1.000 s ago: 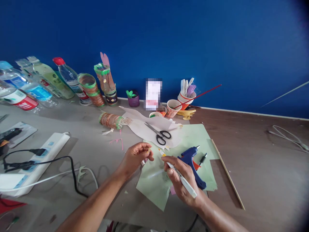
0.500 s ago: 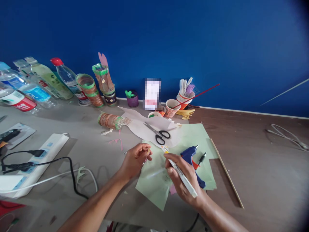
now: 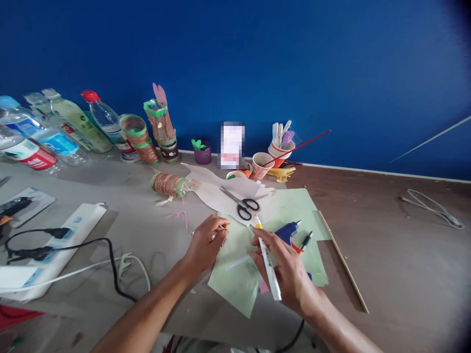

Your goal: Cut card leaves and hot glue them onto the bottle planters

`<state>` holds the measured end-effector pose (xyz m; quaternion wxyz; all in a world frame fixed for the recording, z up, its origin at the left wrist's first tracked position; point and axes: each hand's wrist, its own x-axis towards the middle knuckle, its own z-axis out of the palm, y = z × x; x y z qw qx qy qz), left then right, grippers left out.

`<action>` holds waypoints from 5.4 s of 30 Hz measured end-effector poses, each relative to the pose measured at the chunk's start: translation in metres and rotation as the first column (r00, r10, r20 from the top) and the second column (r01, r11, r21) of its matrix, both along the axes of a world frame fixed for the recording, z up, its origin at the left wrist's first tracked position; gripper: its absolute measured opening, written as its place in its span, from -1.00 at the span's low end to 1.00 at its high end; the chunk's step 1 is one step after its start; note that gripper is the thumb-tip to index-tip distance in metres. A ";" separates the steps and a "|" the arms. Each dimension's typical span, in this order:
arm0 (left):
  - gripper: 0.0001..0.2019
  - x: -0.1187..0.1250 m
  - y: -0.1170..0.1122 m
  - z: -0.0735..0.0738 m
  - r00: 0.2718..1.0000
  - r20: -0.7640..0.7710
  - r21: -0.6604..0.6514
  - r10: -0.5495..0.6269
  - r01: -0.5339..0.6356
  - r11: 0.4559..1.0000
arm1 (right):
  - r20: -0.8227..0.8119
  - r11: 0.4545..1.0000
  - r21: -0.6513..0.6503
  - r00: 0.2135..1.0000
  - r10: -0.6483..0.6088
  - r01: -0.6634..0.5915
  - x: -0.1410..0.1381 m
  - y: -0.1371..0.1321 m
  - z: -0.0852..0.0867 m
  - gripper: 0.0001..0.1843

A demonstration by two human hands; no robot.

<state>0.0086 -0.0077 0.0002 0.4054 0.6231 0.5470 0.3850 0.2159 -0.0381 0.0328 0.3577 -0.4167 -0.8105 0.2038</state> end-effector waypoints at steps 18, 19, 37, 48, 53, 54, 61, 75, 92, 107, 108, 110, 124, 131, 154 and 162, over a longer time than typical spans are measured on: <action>-0.79 0.004 -0.002 -0.007 0.998 -0.004 0.107 -0.060 0.060 0.992 | 0.285 0.918 0.117 0.873 -0.396 0.378 0.109 -0.018 -0.022 -0.62; -0.79 0.004 -0.002 -0.007 0.998 0.001 0.115 -0.061 0.061 0.991 | 0.301 0.917 0.126 0.867 -0.398 0.377 0.112 -0.017 -0.024 -0.63; -0.82 -0.004 0.001 0.000 0.997 0.028 0.051 0.067 -0.068 0.996 | 0.239 0.986 0.116 0.961 -0.142 0.117 0.070 -0.007 0.005 -0.58; -0.79 -0.017 0.012 -0.012 0.941 -0.333 0.180 0.060 0.001 0.984 | 0.180 0.986 0.063 0.973 0.142 -0.156 0.011 0.003 0.007 -0.58; -0.81 -0.016 0.008 -0.012 0.924 -0.370 0.153 -0.096 0.163 0.975 | 0.143 0.990 0.040 0.981 0.129 -0.136 0.013 0.004 0.005 -0.61; -0.82 -0.017 0.008 -0.012 0.927 -0.362 0.155 -0.103 0.169 0.973 | 0.137 0.990 0.032 0.982 0.129 -0.135 0.013 0.004 0.004 -0.61; -0.79 -0.018 0.010 -0.010 0.862 -0.485 0.181 -0.148 0.265 0.947 | 0.122 0.990 0.010 0.983 0.138 -0.140 0.011 0.006 -0.007 -0.60; -0.72 -0.015 0.011 -0.010 0.804 -0.585 0.236 -0.106 0.295 0.926 | 0.071 0.990 -0.042 0.988 0.136 -0.133 0.016 0.006 -0.013 -0.61; -0.74 -0.026 0.017 -0.017 0.840 -0.539 0.184 -0.067 0.195 0.964 | 0.063 0.989 -0.051 0.988 0.140 -0.137 0.015 0.006 -0.015 -0.61; -0.70 -0.041 0.009 0.002 0.726 -0.579 -0.066 -0.371 0.412 0.909 | 0.095 0.989 -0.074 0.987 0.134 -0.127 0.017 0.005 -0.016 -0.60; -0.71 -0.040 0.009 0.004 0.742 -0.562 -0.057 -0.366 0.407 0.912 | 0.094 0.989 -0.073 0.986 0.136 -0.129 0.017 0.005 -0.016 -0.60; -0.76 -0.037 0.008 0.009 0.803 -0.468 -0.047 -0.368 0.394 0.918 | 0.084 0.989 -0.067 0.987 0.137 -0.132 0.016 0.005 -0.015 -0.60; -0.64 -0.018 0.009 0.001 0.679 0.729 -0.274 0.090 0.168 0.947 | 0.009 0.949 0.054 0.950 0.311 -0.311 0.005 -0.004 -0.014 -0.54; -0.66 -0.016 0.009 0.004 0.651 0.754 -0.298 0.088 0.220 0.929 | 0.047 0.931 0.103 0.937 0.347 -0.350 0.003 -0.006 -0.010 -0.50; -0.82 -0.008 0.003 0.001 0.945 0.316 -0.255 -0.087 0.172 0.951 | -0.183 0.954 -0.009 0.938 0.295 -0.301 0.008 -0.004 -0.013 -0.46; -0.81 -0.007 0.003 0.006 0.927 0.358 -0.243 -0.107 0.203 0.949 | -0.191 0.939 -0.038 0.925 0.328 -0.341 0.006 -0.004 -0.010 -0.44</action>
